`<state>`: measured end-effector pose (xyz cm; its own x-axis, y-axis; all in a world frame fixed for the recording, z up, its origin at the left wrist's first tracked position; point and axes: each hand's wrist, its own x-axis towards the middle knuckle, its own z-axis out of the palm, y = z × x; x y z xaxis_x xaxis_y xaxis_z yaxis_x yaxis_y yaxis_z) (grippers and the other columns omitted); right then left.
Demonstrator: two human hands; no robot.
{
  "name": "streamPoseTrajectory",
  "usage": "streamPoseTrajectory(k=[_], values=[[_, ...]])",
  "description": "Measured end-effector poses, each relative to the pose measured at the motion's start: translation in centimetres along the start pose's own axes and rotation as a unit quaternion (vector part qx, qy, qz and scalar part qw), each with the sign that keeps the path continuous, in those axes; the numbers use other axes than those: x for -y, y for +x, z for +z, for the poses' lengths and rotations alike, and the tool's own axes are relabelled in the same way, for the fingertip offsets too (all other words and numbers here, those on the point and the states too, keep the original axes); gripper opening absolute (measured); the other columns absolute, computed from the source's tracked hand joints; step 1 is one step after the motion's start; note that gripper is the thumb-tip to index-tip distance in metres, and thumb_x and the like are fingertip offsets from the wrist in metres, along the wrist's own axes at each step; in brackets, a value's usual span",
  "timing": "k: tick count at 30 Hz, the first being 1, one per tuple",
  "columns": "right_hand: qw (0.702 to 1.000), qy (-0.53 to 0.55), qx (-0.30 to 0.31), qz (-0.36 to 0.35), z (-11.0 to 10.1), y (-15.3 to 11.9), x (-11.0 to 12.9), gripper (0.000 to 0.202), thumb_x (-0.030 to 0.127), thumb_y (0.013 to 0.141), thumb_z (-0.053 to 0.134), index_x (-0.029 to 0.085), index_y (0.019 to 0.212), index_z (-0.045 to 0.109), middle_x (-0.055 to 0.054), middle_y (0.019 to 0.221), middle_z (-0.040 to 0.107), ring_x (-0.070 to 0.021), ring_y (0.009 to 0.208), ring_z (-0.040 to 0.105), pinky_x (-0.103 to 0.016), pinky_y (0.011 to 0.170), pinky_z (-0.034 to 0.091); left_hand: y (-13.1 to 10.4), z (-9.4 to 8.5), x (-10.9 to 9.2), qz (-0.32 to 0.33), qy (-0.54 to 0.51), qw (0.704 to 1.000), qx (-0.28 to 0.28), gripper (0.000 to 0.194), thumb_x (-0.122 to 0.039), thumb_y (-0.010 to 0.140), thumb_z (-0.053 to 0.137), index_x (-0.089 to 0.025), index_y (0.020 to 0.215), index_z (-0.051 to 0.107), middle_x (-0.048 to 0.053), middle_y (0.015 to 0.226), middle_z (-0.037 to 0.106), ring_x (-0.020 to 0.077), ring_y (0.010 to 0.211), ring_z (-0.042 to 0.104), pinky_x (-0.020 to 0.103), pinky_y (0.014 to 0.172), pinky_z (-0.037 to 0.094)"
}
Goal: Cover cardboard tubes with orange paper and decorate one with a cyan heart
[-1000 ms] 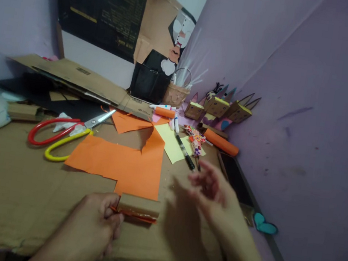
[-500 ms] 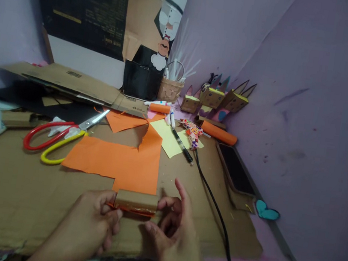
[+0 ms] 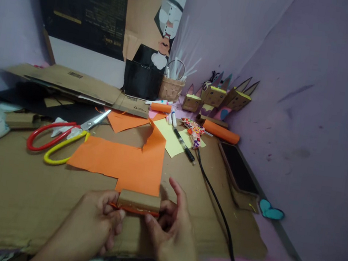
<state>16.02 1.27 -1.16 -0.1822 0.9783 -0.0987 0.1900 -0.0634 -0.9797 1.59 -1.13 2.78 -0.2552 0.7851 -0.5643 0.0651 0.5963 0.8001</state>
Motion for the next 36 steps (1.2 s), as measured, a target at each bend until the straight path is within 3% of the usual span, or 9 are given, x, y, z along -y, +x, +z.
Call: streamPoseTrajectory(k=[12,20,36], values=[[1.0,-0.027,0.012,-0.007,-0.3,0.3,0.1,0.07,0.014,0.068,0.057,0.02,0.132,0.029,0.005,0.061,0.056,-0.0091,0.046,0.047,-0.019,0.043,0.03,0.8,-0.9,0.9,0.005,-0.011,0.998,0.069,0.019,-0.034,0.061,0.058,-0.017,0.067,0.05,-0.006,0.043,0.053,0.008,0.029,0.046,0.015,0.027,0.033],[0.999,-0.028,0.017,0.003,-0.3,0.5,0.6,0.07,0.012,0.065,0.057,0.02,0.13,0.032,0.007,0.057,0.051,-0.0093,0.045,0.046,-0.019,0.042,0.029,0.4,-1.0,0.9,0.03,-0.029,0.999,0.033,0.023,-0.035,0.065,0.056,-0.02,0.075,0.043,-0.008,0.043,0.053,0.0089,0.029,0.047,0.015,0.026,0.034],[0.999,-0.014,0.032,-0.001,-0.7,0.5,0.4,0.067,0.014,0.068,0.058,0.019,0.131,0.033,0.007,0.056,0.05,-0.0089,0.046,0.046,-0.018,0.043,0.032,0.1,-1.7,0.9,0.017,-0.06,0.997,0.033,0.028,-0.043,0.067,0.057,-0.02,0.073,0.043,-0.007,0.045,0.054,0.0078,0.029,0.047,0.014,0.028,0.034]])
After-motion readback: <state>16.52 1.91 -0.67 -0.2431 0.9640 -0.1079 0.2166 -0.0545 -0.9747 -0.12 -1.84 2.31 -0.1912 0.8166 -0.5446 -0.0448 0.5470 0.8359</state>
